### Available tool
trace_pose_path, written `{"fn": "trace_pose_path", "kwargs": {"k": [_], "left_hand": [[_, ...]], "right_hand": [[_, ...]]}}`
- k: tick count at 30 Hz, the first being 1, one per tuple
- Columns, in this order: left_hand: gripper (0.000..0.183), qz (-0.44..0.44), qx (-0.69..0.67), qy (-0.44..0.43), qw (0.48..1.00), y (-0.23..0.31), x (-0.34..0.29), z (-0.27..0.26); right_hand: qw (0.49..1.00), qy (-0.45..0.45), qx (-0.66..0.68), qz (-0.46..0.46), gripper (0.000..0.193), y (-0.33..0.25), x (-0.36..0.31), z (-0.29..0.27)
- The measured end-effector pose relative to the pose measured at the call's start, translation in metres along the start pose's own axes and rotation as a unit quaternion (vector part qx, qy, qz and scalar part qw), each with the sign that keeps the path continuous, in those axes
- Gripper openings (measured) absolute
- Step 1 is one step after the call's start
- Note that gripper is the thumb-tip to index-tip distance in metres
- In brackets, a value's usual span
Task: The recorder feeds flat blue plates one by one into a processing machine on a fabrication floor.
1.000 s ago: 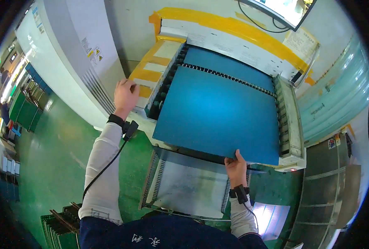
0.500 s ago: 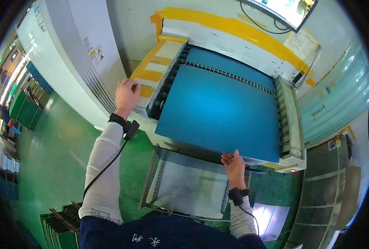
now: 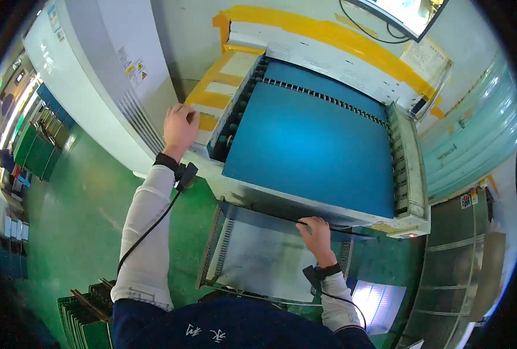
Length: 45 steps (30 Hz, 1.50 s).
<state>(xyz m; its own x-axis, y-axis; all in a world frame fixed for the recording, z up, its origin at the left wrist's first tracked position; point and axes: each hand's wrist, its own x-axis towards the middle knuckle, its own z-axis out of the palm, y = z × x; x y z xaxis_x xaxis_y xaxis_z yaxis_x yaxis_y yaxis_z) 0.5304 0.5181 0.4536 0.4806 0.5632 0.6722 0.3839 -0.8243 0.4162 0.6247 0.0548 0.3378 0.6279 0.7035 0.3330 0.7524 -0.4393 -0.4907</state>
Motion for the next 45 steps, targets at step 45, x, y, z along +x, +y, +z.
{"fn": "trace_pose_path", "kwargs": {"k": [45], "left_hand": [[0.019, -0.014, 0.022, -0.024, 0.999, -0.010, -0.002, 0.009]], "right_hand": [[0.934, -0.240, 0.066, 0.257, 0.056, 0.042, 0.059, 0.006]]}}
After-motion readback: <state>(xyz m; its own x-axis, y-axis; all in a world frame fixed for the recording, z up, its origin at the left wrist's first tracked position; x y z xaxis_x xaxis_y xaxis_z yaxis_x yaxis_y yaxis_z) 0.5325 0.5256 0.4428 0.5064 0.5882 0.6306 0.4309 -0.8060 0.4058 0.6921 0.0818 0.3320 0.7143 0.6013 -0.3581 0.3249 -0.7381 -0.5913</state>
